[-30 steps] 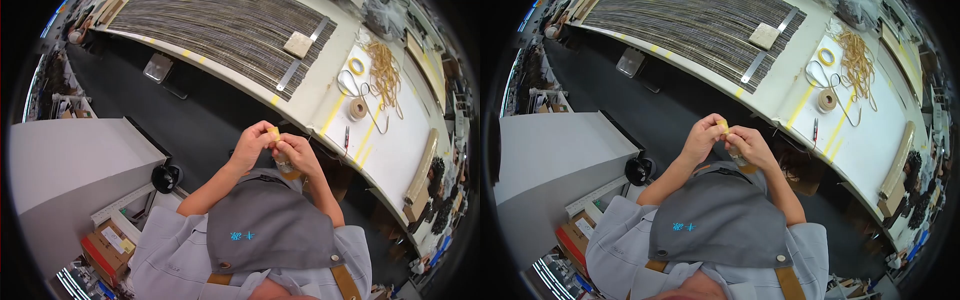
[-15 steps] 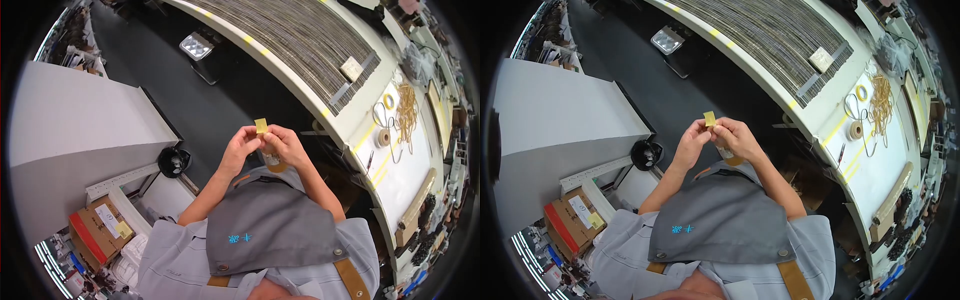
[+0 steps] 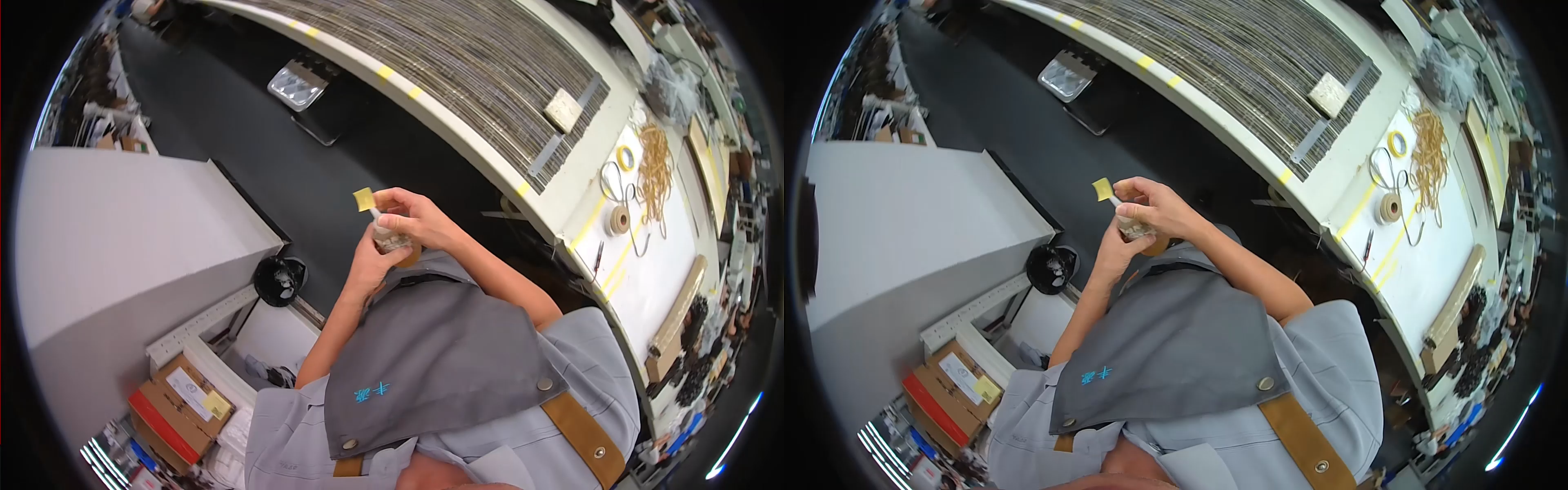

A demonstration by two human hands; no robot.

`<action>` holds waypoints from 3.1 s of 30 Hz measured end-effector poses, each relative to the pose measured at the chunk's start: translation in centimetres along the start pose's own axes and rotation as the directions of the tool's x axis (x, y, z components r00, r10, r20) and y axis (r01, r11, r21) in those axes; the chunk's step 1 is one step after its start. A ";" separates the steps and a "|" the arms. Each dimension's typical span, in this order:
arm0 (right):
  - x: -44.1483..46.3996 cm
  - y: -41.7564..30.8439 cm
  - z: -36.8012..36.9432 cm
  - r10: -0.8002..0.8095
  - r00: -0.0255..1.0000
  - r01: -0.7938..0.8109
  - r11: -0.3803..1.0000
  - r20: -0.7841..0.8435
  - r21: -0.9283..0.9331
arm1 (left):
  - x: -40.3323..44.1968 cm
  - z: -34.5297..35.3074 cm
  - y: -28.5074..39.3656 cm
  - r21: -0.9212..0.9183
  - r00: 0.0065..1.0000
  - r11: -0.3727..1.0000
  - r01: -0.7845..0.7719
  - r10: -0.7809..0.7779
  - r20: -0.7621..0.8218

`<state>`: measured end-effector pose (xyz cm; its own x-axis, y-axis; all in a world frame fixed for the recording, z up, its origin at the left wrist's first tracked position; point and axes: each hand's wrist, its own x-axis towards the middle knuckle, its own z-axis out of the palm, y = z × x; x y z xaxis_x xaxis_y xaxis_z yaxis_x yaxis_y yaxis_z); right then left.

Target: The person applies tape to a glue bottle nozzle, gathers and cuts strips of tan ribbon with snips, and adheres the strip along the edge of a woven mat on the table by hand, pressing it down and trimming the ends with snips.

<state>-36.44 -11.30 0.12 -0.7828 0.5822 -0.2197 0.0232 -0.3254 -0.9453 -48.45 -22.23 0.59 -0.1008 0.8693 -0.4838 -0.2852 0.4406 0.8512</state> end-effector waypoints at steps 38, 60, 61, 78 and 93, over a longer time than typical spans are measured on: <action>-15.2 17.9 0.4 0.487 0.310 0.093 0.839 -0.817 0.536 | 15.8 4.1 -7.5 0.727 0.757 0.684 0.056 -0.504 0.416; -20.0 10.5 -7.9 0.133 0.165 0.508 0.838 -0.977 0.200 | 12.5 17.1 -10.2 0.646 0.549 0.412 -0.643 -0.341 0.763; -19.5 10.0 -7.9 0.129 0.165 0.531 0.824 -0.978 0.198 | 12.9 17.2 -9.4 0.656 0.547 0.395 -0.643 -0.361 0.755; -16.5 8.5 -9.5 0.168 0.204 0.507 0.825 -0.964 0.251 | 16.2 16.4 -7.0 0.629 0.509 0.420 -0.654 -0.372 0.776; -17.7 10.0 -9.5 0.226 0.224 0.483 0.819 -0.948 0.310 | 15.1 16.0 -9.7 0.624 0.533 0.519 -0.584 -0.335 0.777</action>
<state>-16.49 -17.77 -7.77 0.4197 0.7629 -0.4918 -0.5514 -0.2160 -0.8058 -31.99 -9.83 -11.68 0.7823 0.4897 -0.3851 0.5062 -0.1394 0.8511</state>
